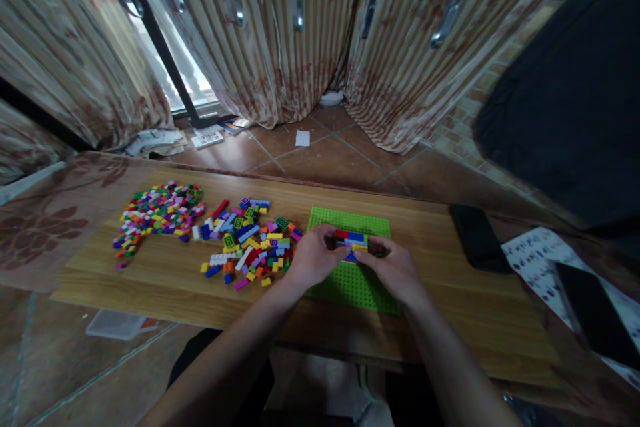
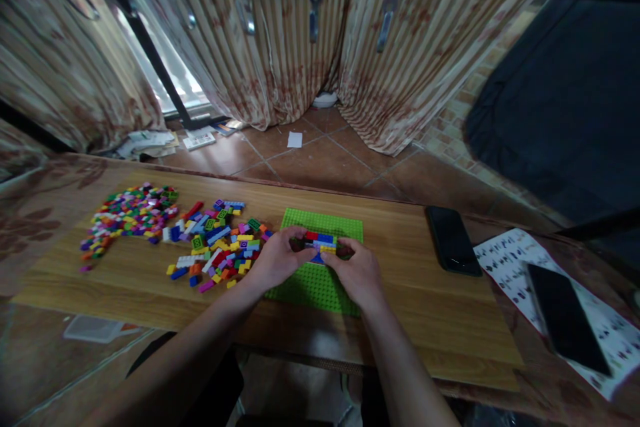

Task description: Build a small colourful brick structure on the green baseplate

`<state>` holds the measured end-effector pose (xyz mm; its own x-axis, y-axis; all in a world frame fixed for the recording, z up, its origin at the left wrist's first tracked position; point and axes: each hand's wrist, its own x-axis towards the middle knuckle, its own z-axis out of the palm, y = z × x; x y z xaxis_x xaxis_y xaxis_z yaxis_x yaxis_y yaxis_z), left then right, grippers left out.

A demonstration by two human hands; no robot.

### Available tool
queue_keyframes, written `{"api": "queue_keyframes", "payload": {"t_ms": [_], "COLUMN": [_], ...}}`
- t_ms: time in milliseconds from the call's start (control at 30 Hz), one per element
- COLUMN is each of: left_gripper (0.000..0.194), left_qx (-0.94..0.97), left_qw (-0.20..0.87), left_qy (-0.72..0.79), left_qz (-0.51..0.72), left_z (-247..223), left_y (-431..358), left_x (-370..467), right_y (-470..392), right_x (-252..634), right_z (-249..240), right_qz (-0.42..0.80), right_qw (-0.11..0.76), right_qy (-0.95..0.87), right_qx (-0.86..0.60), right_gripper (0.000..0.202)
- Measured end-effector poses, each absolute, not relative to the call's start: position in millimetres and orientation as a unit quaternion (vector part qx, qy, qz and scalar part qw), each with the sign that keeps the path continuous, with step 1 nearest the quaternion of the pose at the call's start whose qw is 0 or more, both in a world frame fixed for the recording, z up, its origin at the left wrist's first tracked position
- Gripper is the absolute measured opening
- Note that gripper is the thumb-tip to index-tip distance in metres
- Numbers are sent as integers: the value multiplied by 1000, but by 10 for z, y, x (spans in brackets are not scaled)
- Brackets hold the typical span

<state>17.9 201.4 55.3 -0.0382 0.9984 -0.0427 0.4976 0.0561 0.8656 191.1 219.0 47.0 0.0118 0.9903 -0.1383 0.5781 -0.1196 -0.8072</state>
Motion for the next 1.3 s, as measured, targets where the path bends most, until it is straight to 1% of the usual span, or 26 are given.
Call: {"api": "queue_keyframes", "payload": {"t_ms": [267,433,667,733,833,900,967,1167,1300], "left_gripper": [21,19,27,26,28,30,31,26,24], "left_qx": [583,587,597,604,609,603,592,585,585], "left_qw": [353,331,298,298,322,359,387,381,361], "left_qy": [651,667,676,666,642,622,606,602,613], "left_qz": [333,319,314,321,337,348,364,387,389], "left_z": [543,565,568,560,531,497,458,441,530], "left_y": [2047,2047,2015,2008,2018,2043,2078,2117,2077], "left_x": [223,251,261,249,200,152,104,49,82], "right_y": [2232,2214,2163,2178,2211,2226,2234,2247,2269], "right_x": [1912,1901,1919,1949,1998,2018,2024,2018,2053], "right_z": [449,442,384,396,457,504,533,506,487], "right_qz": [373,368,321,333,398,449,471,454,425], "right_qw": [291,302,288,287,295,305,321,389,443], "right_qy": [-594,-605,-657,-660,-635,-594,-555,-511,-495], "right_qx": [-650,-638,-618,-610,-593,-594,-606,-617,-615], "right_gripper": [44,42,47,48,46,46,47,49,41]}}
